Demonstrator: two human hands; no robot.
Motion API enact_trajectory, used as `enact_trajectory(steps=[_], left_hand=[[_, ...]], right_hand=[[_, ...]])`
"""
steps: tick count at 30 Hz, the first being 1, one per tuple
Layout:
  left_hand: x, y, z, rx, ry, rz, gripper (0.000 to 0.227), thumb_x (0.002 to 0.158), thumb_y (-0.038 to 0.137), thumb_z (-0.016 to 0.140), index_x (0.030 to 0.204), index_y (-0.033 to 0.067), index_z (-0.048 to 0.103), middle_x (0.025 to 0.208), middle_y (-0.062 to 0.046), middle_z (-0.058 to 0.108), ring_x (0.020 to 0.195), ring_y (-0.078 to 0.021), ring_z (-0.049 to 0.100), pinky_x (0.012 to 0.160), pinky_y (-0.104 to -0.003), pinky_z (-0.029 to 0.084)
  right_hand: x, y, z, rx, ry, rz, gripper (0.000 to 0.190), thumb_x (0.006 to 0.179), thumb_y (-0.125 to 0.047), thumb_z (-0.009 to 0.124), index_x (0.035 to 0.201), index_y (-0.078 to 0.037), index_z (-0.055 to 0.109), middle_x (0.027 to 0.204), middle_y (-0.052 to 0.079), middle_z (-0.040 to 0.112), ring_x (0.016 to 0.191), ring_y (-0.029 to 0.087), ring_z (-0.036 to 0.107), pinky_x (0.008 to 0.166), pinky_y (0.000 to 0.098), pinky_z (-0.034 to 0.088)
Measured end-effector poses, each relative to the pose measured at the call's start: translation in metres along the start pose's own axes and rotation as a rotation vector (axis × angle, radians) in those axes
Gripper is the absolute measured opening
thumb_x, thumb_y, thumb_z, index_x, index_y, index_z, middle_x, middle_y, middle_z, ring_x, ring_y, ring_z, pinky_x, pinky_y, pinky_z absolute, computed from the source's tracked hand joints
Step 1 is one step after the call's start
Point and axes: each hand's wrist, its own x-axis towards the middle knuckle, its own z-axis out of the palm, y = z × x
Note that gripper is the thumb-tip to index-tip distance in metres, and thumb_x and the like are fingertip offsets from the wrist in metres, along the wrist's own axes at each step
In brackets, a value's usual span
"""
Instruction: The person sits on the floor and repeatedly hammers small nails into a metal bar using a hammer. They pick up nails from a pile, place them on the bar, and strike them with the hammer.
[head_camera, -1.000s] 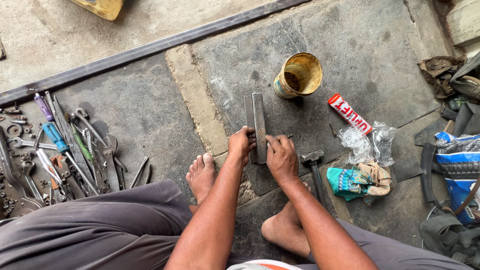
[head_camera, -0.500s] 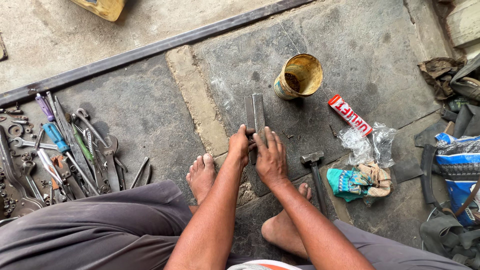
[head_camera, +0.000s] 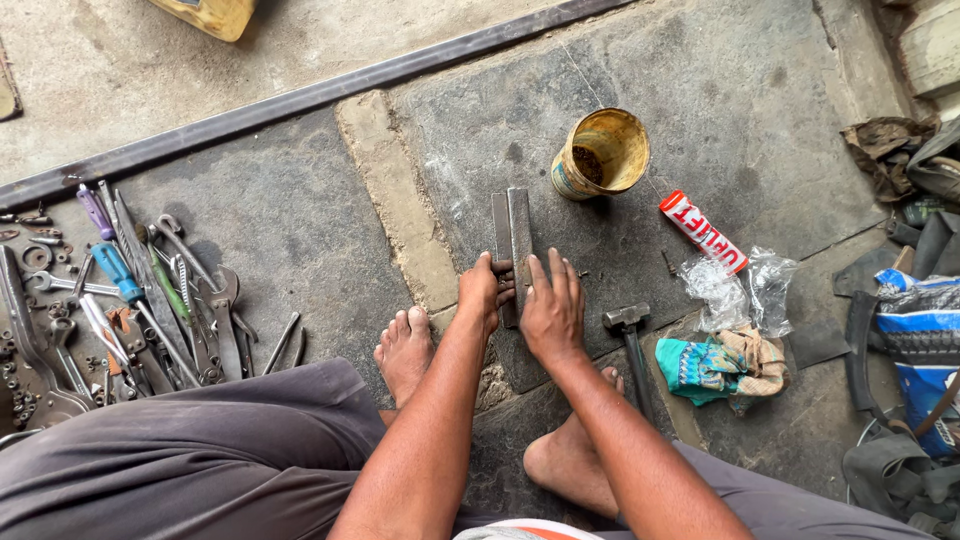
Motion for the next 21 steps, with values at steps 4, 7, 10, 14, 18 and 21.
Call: enact_trajectory(steps=[4,7,10,14,18,21], left_hand=[[0.009,-0.005,-0.001,0.010,0.032,0.020,0.054,0.107,0.040,0.037,0.110,-0.0022,0.071,0.094,-0.012,0.072,0.081,-0.0191,0.065,0.075,-0.033,0.055],[0.017,-0.008,-0.004,-0.024,0.060,0.023,0.055,0.107,0.041,0.038,0.112,-0.0031,0.071,0.094,-0.012,0.071,0.083,-0.0202,0.066,0.076,-0.034,0.056],[0.019,-0.003,-0.004,-0.117,0.053,0.120,0.056,0.107,0.042,0.038,0.112,-0.0047,0.069,0.097,-0.017,0.072,0.084,-0.0248,0.068,0.075,-0.036,0.055],[0.007,0.023,0.024,-0.230,-0.037,0.262,0.058,0.106,0.044,0.039,0.117,-0.0047,0.068,0.107,-0.019,0.072,0.091,-0.0269,0.070,0.079,-0.036,0.057],[-0.008,0.070,0.101,-0.263,-0.204,0.359,0.056,0.106,0.040,0.044,0.121,-0.0086,0.066,0.114,-0.020,0.073,0.101,-0.0307,0.072,0.089,-0.040,0.059],[-0.005,0.102,0.166,0.039,-0.340,0.724,0.060,0.112,0.040,0.045,0.125,-0.0144,0.068,0.117,-0.025,0.070,0.105,-0.0318,0.064,0.096,-0.044,0.053]], right_hand=[[0.003,0.001,-0.004,-0.088,-0.054,-0.123,0.047,0.099,-0.011,0.053,0.146,-0.021,0.053,0.158,0.022,0.041,0.146,0.041,0.038,0.120,0.0539,0.031],[-0.005,-0.002,-0.009,0.011,-0.026,-0.122,0.046,0.095,-0.009,0.056,0.138,-0.023,0.062,0.156,0.019,0.044,0.144,0.038,0.041,0.120,0.0516,0.034],[-0.007,0.007,-0.022,0.156,0.051,0.061,0.039,0.098,-0.009,0.058,0.136,-0.016,0.066,0.150,0.019,0.050,0.137,0.037,0.046,0.115,0.0489,0.040],[-0.005,0.029,-0.040,0.170,0.180,0.147,0.032,0.096,-0.009,0.061,0.127,-0.011,0.069,0.138,0.019,0.056,0.129,0.037,0.052,0.109,0.0486,0.044],[-0.001,0.039,-0.040,0.224,0.258,0.211,0.031,0.092,-0.011,0.063,0.122,-0.010,0.071,0.135,0.019,0.059,0.125,0.038,0.054,0.107,0.0482,0.045],[0.000,0.053,-0.035,0.230,0.293,0.219,0.032,0.093,-0.011,0.062,0.123,-0.008,0.071,0.134,0.017,0.060,0.125,0.038,0.054,0.107,0.0484,0.045]])
